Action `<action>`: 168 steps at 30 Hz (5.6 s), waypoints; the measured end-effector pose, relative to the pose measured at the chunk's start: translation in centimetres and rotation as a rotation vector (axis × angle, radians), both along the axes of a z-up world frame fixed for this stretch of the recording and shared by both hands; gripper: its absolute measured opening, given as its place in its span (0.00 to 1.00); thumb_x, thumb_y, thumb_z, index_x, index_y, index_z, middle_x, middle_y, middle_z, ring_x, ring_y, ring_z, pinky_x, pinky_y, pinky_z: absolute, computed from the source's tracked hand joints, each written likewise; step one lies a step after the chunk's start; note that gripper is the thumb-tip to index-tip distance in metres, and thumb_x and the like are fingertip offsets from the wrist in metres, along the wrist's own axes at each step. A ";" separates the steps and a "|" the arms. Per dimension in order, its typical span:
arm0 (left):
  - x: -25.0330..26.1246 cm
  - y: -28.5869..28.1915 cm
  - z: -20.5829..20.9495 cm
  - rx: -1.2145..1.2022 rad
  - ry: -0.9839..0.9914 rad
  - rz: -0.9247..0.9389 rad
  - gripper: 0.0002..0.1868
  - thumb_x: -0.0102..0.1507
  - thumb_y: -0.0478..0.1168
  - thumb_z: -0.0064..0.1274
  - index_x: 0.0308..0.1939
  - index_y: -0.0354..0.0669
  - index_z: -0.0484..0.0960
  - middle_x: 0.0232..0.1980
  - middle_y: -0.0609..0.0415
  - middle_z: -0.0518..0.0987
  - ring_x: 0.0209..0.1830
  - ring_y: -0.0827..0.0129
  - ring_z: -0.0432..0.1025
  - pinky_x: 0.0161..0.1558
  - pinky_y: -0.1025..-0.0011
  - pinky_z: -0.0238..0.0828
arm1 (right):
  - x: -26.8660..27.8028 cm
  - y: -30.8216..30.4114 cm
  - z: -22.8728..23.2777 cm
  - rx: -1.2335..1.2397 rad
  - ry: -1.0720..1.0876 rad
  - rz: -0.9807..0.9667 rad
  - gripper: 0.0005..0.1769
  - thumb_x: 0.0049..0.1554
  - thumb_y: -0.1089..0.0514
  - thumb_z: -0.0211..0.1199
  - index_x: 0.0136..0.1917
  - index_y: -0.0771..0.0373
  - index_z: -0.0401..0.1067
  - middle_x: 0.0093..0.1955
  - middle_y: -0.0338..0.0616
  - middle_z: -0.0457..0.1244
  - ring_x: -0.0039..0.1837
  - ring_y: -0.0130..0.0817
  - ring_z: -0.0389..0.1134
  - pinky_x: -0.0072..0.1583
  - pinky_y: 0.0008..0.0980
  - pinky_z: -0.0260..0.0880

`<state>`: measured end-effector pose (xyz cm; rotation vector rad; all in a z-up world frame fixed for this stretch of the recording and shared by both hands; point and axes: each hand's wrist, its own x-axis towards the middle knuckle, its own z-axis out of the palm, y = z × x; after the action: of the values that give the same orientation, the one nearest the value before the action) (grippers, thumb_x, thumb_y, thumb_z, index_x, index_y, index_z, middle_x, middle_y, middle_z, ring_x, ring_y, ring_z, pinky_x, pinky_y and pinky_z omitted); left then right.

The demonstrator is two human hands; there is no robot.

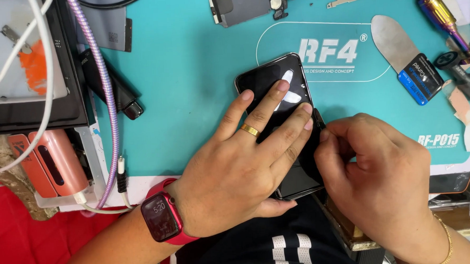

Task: The person applies a white adhesive substance to the screen of a foldable smartphone using a small bottle. They then use a metal tool to spread the adhesive and press the screen down, working on the device's hinge area.

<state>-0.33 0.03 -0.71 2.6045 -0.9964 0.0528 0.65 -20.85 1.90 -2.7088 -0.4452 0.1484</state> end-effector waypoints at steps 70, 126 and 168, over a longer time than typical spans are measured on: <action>-0.3 0.1 -0.2 0.049 0.004 0.182 0.71 0.49 0.87 0.55 0.77 0.35 0.64 0.81 0.40 0.58 0.82 0.50 0.51 0.80 0.54 0.43 | 3.9 0.6 0.3 -0.020 0.044 -0.030 0.08 0.67 0.62 0.61 0.44 0.62 0.74 0.34 0.38 0.66 0.36 0.31 0.66 0.44 0.34 0.62; -0.5 -0.3 0.0 0.119 -0.031 0.192 0.70 0.49 0.87 0.53 0.77 0.34 0.68 0.81 0.40 0.59 0.82 0.50 0.51 0.79 0.53 0.43 | 3.7 2.2 -0.4 -0.065 -0.084 0.121 0.05 0.65 0.66 0.61 0.44 0.66 0.72 0.36 0.46 0.64 0.38 0.46 0.64 0.40 0.43 0.59; -0.9 -0.1 -0.1 0.114 -0.049 0.207 0.68 0.50 0.87 0.49 0.76 0.35 0.69 0.81 0.39 0.57 0.82 0.49 0.50 0.79 0.53 0.41 | 5.3 2.6 -0.7 -0.086 -0.160 0.204 0.09 0.67 0.67 0.62 0.43 0.66 0.69 0.35 0.46 0.61 0.37 0.46 0.61 0.40 0.44 0.58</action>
<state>-1.23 -0.11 -0.83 2.8151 -0.7619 0.1151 5.94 -18.23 1.18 -2.7652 -0.7798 0.0061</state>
